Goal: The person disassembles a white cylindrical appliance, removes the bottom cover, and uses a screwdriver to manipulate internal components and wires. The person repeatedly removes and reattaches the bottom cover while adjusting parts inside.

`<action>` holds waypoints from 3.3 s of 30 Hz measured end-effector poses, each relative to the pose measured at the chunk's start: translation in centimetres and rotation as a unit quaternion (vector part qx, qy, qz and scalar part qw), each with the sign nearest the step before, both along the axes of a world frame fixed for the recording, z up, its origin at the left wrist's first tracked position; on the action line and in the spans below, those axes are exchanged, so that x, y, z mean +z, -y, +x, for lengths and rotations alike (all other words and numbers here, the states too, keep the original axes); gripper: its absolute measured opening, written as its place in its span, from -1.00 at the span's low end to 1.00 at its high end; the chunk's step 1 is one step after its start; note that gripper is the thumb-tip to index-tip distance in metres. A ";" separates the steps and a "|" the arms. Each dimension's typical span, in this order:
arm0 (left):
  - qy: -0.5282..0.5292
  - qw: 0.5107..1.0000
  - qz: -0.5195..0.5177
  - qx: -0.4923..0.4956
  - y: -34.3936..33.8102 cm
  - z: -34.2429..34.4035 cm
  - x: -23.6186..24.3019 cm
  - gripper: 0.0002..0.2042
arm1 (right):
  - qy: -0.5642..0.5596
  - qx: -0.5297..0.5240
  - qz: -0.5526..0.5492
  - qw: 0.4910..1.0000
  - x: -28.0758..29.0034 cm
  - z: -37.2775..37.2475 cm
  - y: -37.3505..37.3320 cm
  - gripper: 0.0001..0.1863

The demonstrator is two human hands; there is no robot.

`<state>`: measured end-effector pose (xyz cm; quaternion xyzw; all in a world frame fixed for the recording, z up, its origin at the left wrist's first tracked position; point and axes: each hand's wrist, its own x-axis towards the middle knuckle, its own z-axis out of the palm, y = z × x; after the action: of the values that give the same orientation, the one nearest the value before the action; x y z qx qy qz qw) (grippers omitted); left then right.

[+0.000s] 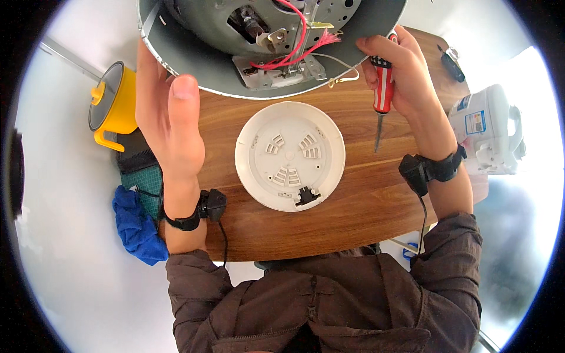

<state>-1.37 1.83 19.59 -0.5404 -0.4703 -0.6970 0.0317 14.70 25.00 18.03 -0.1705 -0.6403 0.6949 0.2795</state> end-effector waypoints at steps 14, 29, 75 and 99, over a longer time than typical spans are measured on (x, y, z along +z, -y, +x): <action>0.022 0.990 -0.122 0.074 0.1 -3.2 -3.9 -0.31 | 0.070 -0.010 -0.030 0.997 -2.5 -2.2 -1.1 -0.94; 0.000 0.981 -0.140 0.135 -0.2 -3.7 -4.0 -0.32 | 0.084 -0.013 -0.091 0.992 -2.6 -2.1 0.4 -0.90; 0.069 0.961 -0.224 0.147 -2.0 -5.0 -8.0 -0.30 | 0.197 0.038 0.037 0.979 -3.2 -0.1 1.2 -0.59; 0.029 0.962 -0.184 0.200 -3.5 -4.6 -8.6 -0.24 | -0.376 0.030 0.491 0.785 1.2 -1.9 4.5 -0.39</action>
<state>-5.98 5.33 10.99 -0.4112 -0.6896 -0.5934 0.0564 12.77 20.51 19.19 0.2836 -0.7443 0.3037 0.5229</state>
